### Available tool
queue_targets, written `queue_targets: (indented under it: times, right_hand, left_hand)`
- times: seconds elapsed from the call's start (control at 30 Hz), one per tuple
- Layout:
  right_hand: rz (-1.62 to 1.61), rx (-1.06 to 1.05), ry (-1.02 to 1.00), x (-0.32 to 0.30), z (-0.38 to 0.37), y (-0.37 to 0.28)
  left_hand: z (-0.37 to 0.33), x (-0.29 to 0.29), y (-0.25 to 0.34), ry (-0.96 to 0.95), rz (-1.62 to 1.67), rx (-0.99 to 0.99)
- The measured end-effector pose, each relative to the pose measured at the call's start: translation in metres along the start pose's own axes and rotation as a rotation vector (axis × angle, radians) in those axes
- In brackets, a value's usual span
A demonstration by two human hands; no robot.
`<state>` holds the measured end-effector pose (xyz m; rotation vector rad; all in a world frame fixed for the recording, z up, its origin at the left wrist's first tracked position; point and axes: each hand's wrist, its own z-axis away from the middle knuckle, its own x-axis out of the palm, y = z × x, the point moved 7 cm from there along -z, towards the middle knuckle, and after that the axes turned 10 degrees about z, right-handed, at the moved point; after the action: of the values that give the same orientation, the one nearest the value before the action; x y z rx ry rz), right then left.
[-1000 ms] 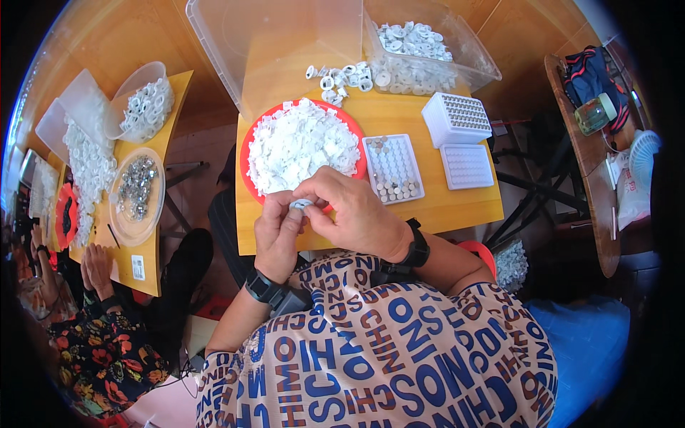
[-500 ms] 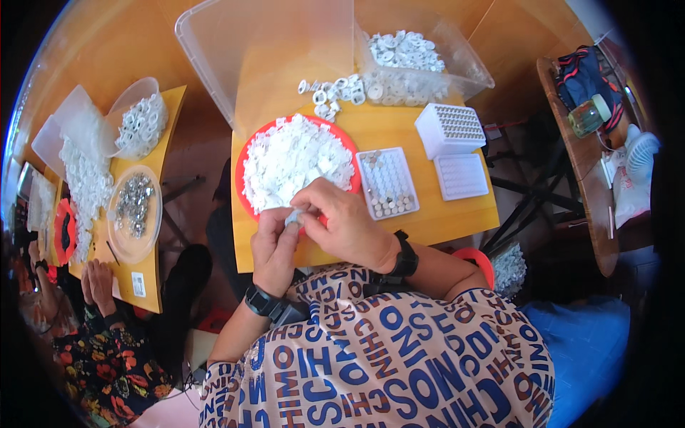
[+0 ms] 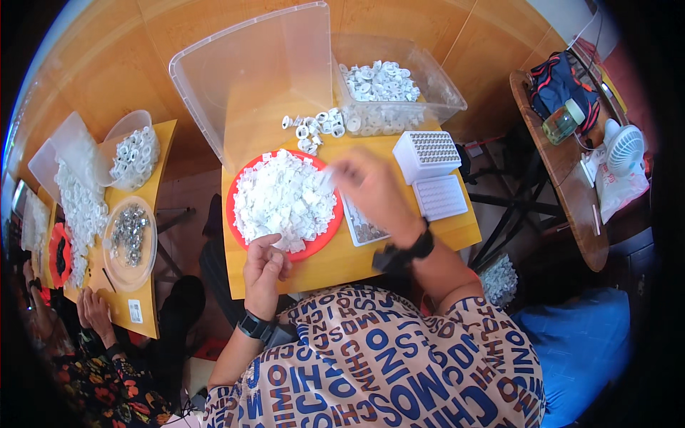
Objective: The person picks up a white plastic housing from a red plate, inserts a small battery from a tray, and presses a white plastic cover onto it before placing the assembled unit back onto the red plate.
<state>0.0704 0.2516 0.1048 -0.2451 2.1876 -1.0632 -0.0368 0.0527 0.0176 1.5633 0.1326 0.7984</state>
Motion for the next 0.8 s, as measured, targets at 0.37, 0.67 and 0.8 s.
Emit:
queue_targets:
  times: [0.37, 0.67, 0.8]
  right_hand:
    - [0.170, -0.012, 0.271, -0.083, -0.047, 0.037]
    - [0.240, 0.187, -0.165, -0.030, 0.007, 0.064]
    - [0.328, 0.120, -0.266, -0.023, -0.009, 0.059]
  left_hand:
    - [0.003, 0.001, -0.008, -0.062, -0.043, -0.082]
    - [0.002, 0.000, -0.011, -0.081, -0.067, -0.116]
    - [0.000, -0.004, -0.016, -0.060, -0.038, -0.149]
